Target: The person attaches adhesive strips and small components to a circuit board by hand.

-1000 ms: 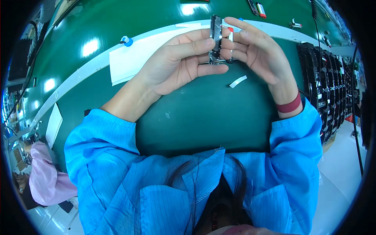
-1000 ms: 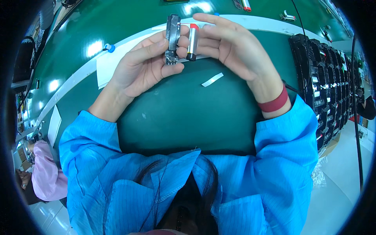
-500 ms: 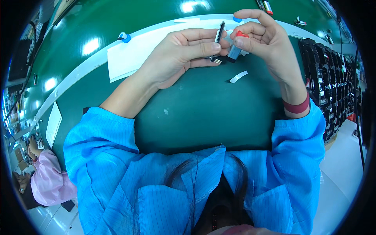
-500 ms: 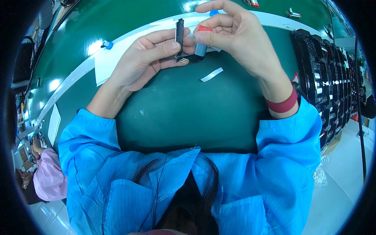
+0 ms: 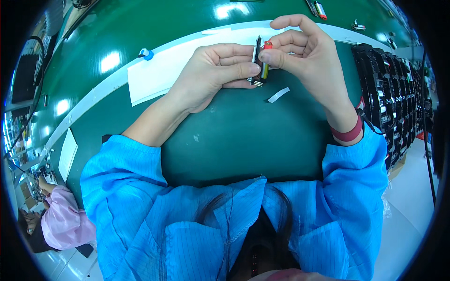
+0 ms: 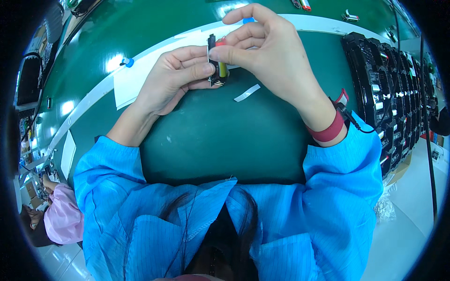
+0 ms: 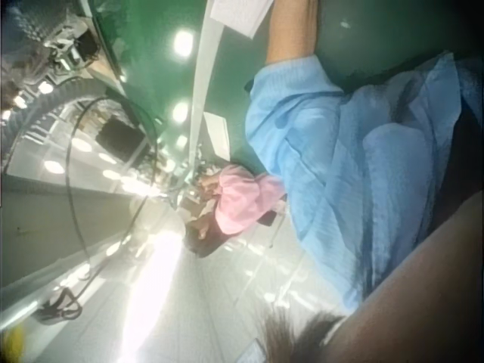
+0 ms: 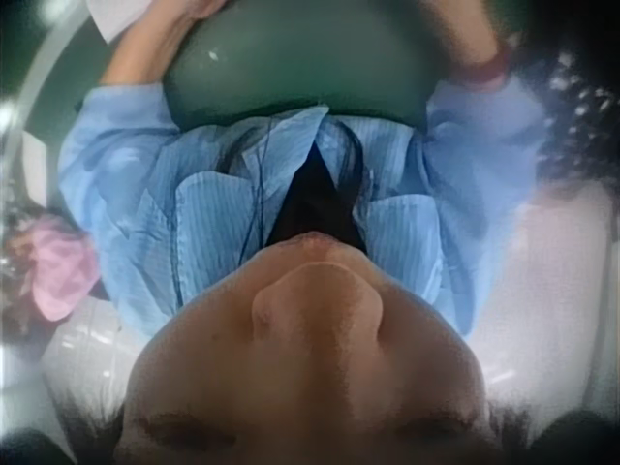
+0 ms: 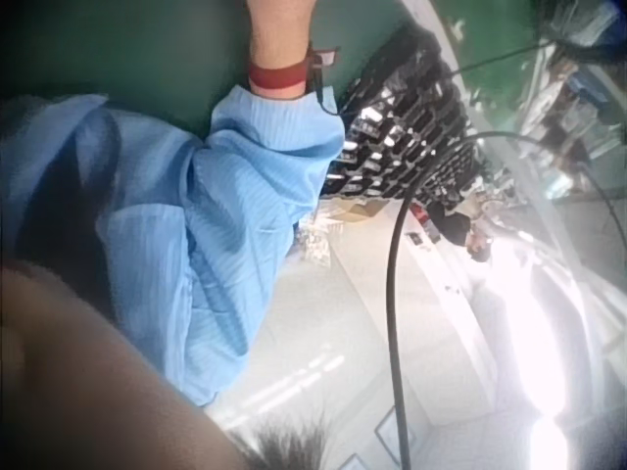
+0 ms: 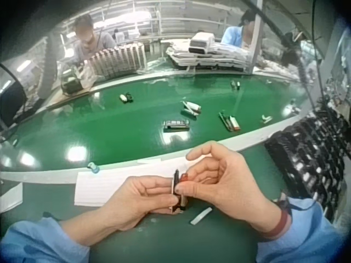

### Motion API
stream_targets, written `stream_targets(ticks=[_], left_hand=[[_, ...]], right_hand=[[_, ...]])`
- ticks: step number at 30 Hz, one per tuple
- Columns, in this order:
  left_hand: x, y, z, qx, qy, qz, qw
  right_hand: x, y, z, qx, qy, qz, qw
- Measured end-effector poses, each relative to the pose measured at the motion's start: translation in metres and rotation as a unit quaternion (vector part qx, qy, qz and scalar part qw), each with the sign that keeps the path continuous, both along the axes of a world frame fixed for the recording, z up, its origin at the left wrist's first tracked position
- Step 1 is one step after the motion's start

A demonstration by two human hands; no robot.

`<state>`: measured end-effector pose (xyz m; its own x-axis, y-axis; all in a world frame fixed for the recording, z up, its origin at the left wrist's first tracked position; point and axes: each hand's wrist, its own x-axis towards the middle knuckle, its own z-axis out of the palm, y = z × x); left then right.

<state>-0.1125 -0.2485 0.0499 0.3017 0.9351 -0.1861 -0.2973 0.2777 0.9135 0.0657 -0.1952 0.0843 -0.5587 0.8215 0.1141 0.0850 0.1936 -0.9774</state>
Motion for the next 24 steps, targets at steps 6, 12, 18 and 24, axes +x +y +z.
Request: stream_targets(ticks=[6, 12, 18, 24], left_hand=[[0.0032, 0.0012, -0.0017, 0.04, 0.027, 0.011, 0.999], [0.0034, -0.0003, -0.0018, 0.03, 0.032, 0.007, 0.999], [0.0023, -0.0015, -0.0015, 0.03, 0.046, 0.005, 0.998], [0.0013, -0.0004, 0.001, 0.025, 0.055, -0.001, 0.998]], right_hand=[[-0.0006, 0.0029, -0.0074, -0.01, 0.021, -0.008, 1.0], [-0.0017, 0.0007, -0.0096, -0.017, 0.036, -0.022, 0.999], [-0.0012, 0.0006, -0.0099, -0.001, 0.018, -0.008, 1.0], [-0.0042, -0.0006, -0.0104, 0.003, 0.017, -0.015, 1.0]])
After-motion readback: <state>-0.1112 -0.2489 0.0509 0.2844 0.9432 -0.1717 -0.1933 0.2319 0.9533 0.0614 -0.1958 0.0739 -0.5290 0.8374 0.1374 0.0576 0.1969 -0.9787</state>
